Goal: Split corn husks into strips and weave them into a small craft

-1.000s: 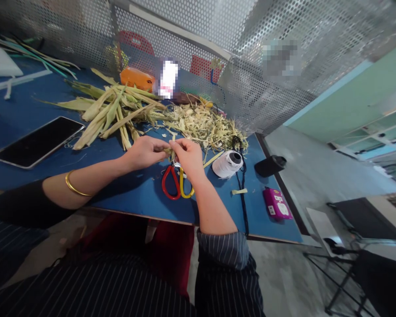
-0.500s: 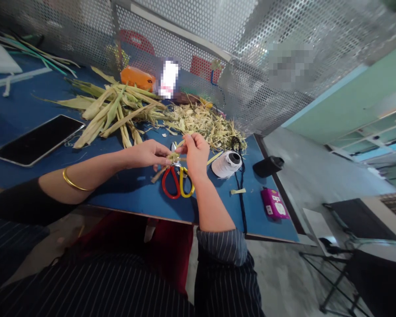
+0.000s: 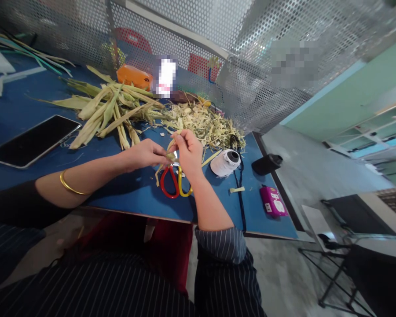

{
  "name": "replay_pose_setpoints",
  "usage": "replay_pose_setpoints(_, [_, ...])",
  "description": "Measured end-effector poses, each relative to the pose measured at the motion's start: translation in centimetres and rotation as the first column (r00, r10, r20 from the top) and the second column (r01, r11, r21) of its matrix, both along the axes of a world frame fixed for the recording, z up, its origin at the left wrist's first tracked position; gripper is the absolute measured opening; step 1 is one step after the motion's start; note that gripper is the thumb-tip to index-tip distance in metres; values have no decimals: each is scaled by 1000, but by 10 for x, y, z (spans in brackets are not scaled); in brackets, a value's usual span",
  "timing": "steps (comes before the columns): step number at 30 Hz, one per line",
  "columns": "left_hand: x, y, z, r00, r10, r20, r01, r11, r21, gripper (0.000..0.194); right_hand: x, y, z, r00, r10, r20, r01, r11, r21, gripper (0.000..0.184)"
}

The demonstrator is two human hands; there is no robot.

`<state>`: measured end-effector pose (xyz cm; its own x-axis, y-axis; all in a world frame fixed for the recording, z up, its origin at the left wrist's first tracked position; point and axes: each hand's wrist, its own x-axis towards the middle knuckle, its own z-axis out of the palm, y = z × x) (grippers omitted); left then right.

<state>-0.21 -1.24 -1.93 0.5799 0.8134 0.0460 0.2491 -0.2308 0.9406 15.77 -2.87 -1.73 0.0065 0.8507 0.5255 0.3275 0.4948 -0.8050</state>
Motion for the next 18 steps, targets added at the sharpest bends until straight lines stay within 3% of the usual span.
replay_pose_setpoints(2, [-3,2,3,993,95,76,-90,993,-71,18,6,2,5,975,-128,184,113,990,89,22])
replay_pose_setpoints(4, [-5,5,7,968,210,139,-191,972,-140,19,12,4,9,886,-198,419,137,975,173,21])
replay_pose_setpoints(7, [-8,9,9,942,270,197,-223,947,-230,19,17,8,9,761,-144,632,62,987,150,23])
replay_pose_setpoints(10, [-8,10,8,948,245,202,-176,935,-308,21,16,12,3,751,-100,653,67,995,76,27])
replay_pose_setpoints(12, [-7,10,7,937,281,208,-189,907,-377,21,13,9,0,727,-261,635,176,965,196,24])
replay_pose_setpoints(14, [-6,11,5,903,355,240,-227,872,-433,20,10,3,1,665,-480,572,271,869,414,22])
replay_pose_setpoints(16, [-5,12,5,858,428,284,-267,844,-466,20,5,-5,4,626,-530,572,173,809,561,23])
replay_pose_setpoints(18, [-4,13,4,819,475,323,-295,830,-472,19,-1,-12,6,554,-445,704,-87,810,580,22])
